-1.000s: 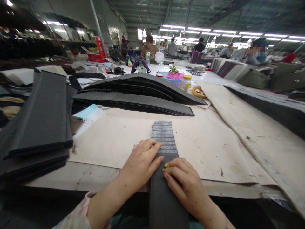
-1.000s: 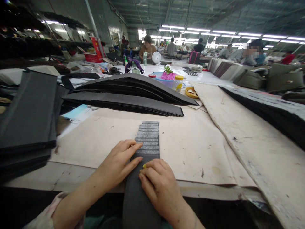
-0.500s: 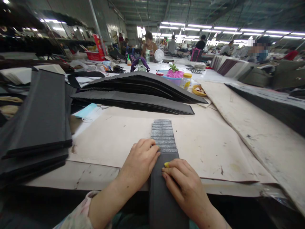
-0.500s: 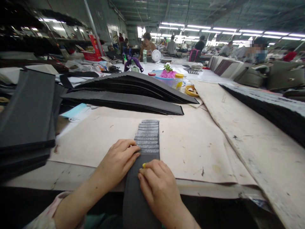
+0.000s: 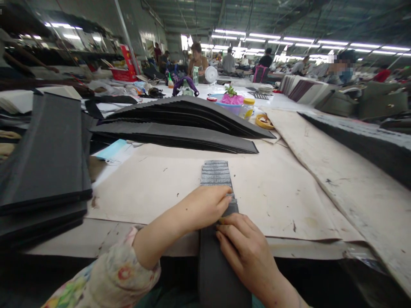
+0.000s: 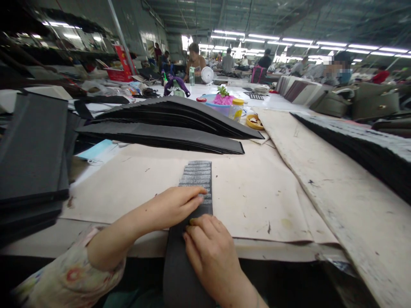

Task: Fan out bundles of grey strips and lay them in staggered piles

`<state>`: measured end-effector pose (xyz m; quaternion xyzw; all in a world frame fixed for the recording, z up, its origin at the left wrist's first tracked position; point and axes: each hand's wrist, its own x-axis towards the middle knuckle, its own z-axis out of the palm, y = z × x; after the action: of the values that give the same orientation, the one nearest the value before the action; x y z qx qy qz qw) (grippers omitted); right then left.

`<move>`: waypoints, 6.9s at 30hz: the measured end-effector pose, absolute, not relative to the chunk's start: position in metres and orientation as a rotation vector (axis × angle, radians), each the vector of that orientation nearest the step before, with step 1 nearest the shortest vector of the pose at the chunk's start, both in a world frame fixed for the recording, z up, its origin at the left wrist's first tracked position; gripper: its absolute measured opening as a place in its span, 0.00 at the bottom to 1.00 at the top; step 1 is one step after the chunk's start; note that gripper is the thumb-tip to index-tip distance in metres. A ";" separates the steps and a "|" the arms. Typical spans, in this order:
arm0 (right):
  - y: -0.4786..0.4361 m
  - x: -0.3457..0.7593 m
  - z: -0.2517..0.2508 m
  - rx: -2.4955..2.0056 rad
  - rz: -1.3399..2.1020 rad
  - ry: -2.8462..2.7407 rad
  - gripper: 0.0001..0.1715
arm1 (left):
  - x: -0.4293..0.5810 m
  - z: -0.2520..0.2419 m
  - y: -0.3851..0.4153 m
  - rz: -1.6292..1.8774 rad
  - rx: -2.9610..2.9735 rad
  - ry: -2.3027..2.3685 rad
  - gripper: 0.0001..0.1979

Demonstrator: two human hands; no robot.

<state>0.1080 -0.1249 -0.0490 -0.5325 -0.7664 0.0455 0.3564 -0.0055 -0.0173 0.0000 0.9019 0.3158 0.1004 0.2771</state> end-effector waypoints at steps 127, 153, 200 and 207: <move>-0.118 0.105 -0.049 -1.572 -0.126 -1.972 0.13 | 0.005 -0.003 -0.002 0.089 2.670 0.721 0.12; -0.088 0.119 -0.040 -1.634 -0.072 -2.050 0.20 | -0.046 -0.017 -0.003 0.333 2.492 0.783 0.09; -0.095 0.107 -0.047 -1.570 -0.243 -2.150 0.15 | -0.044 -0.009 0.021 0.281 2.062 0.919 0.09; -0.097 0.105 -0.049 -1.584 -0.278 -2.082 0.15 | -0.030 0.001 0.026 0.170 1.739 0.850 0.17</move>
<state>0.1053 -0.0973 -0.0493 -0.5827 -0.7656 -0.1022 0.2527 -0.0303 0.0264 0.0009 0.7389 0.3613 0.0723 0.5641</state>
